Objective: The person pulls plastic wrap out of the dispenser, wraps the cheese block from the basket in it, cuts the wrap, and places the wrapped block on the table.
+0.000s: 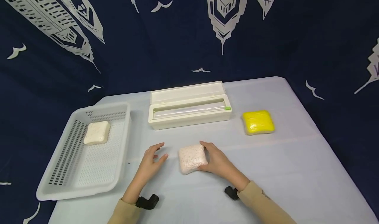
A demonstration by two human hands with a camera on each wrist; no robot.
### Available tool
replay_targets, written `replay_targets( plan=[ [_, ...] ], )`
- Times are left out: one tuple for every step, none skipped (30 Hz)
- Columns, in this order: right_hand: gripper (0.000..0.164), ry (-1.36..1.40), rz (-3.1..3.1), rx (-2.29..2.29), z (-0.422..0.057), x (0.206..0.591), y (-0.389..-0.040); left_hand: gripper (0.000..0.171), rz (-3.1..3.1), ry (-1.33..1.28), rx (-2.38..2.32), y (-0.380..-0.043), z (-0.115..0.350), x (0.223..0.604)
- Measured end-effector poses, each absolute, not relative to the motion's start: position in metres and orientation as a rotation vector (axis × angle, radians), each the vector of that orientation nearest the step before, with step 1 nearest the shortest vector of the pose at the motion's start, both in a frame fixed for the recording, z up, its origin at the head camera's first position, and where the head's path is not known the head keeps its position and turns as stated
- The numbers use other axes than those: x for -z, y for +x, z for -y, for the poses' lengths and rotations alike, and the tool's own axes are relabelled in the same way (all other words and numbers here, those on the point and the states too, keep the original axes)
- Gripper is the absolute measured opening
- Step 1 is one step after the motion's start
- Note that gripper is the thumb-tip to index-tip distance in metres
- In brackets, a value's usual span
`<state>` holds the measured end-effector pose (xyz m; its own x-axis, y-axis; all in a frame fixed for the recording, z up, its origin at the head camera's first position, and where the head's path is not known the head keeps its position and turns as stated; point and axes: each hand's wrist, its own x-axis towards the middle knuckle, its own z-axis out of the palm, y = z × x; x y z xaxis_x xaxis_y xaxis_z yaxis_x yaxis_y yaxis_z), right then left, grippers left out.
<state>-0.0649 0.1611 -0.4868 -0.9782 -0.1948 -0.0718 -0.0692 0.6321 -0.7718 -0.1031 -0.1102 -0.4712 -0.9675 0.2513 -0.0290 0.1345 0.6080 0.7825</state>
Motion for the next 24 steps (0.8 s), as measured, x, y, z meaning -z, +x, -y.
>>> replay_targets(
  plan=[
    [0.088, -0.226, -2.684, 1.306, -0.165, 0.486, -0.064, 0.047, -2.693, 0.327, -1.300, -0.102, 0.110, 0.472],
    [0.085, -0.214, -2.661, 1.346, -0.170, 0.484, -0.062, 0.048, -2.691, 0.326, -1.309, -0.101, 0.110, 0.472],
    [0.083, -0.201, -2.644, 1.378, -0.176, 0.482, -0.060, 0.048, -2.688, 0.320, -1.315, -0.101, 0.109, 0.472],
    [0.082, -0.183, -2.635, 1.403, -0.184, 0.479, -0.057, 0.048, -2.685, 0.315, -1.319, -0.100, 0.109, 0.471],
    [0.082, -0.157, -2.633, 1.418, -0.194, 0.476, -0.054, 0.049, -2.683, 0.308, -1.324, -0.100, 0.109, 0.470],
    [0.083, -0.121, -2.633, 1.425, -0.205, 0.472, -0.051, 0.049, -2.681, 0.303, -1.329, -0.099, 0.109, 0.469],
    [0.083, -0.088, -2.639, 1.421, -0.217, 0.469, -0.047, 0.049, -2.682, 0.300, -1.329, -0.099, 0.110, 0.468],
    [0.085, -0.041, -2.648, 1.403, -0.230, 0.466, -0.044, 0.050, -2.680, 0.295, -1.330, -0.099, 0.110, 0.467],
    [0.086, 0.004, -2.653, 1.386, -0.244, 0.463, -0.040, 0.050, -2.682, 0.291, -1.328, -0.099, 0.111, 0.466],
    [0.087, 0.054, -2.655, 1.366, -0.258, 0.461, -0.037, 0.050, -2.686, 0.293, -1.327, -0.099, 0.111, 0.466],
    [0.089, 0.110, -2.653, 1.341, -0.272, 0.459, -0.034, 0.050, -2.687, 0.290, -1.328, -0.099, 0.112, 0.466],
    [0.090, 0.161, -2.647, 1.312, -0.285, 0.457, -0.031, 0.050, -2.687, 0.287, -1.330, -0.099, 0.112, 0.466],
    [0.091, 0.200, -2.641, 1.291, -0.299, 0.457, -0.029, 0.049, -2.687, 0.281, -1.332, -0.098, 0.113, 0.466],
    [0.092, 0.229, -2.634, 1.281, -0.312, 0.457, -0.027, 0.049, -2.685, 0.274, -1.337, -0.098, 0.114, 0.466],
    [0.092, 0.242, -2.624, 1.287, -0.324, 0.458, -0.025, 0.049, -2.681, 0.268, -1.343, -0.097, 0.114, 0.466],
    [0.092, 0.254, -2.622, 1.276, -0.335, 0.458, -0.024, 0.049, -2.677, 0.263, -1.349, -0.097, 0.115, 0.466],
    [0.092, 0.254, -2.632, 1.257, -0.344, 0.460, -0.023, 0.049, -2.676, 0.268, -1.355, -0.097, 0.115, 0.466],
    [0.092, 0.250, -2.645, 1.238, -0.352, 0.461, -0.022, 0.049, -2.669, 0.263, -1.363, -0.096, 0.115, 0.467],
    [0.092, 0.243, -2.653, 1.226, -0.359, 0.463, -0.022, 0.048, -2.667, 0.272, -1.366, -0.096, 0.115, 0.468],
    [0.092, 0.237, -2.659, 1.206, -0.364, 0.465, -0.022, 0.048, -2.662, 0.271, -1.372, -0.096, 0.115, 0.469],
    [0.092, 0.237, -2.668, 1.176, -0.369, 0.467, -0.023, 0.048, -2.655, 0.270, -1.378, -0.095, 0.114, 0.469],
    [0.091, 0.241, -2.681, 1.135, -0.372, 0.468, -0.024, 0.048, -2.649, 0.269, -1.383, -0.095, 0.114, 0.471],
    [0.090, 0.242, -2.689, 1.107, -0.376, 0.470, -0.025, 0.048, -2.646, 0.269, -1.384, -0.094, 0.113, 0.472],
    [0.090, 0.246, -2.686, 1.091, -0.378, 0.471, -0.026, 0.048, -2.638, 0.259, -1.389, -0.094, 0.112, 0.473]
  ],
)
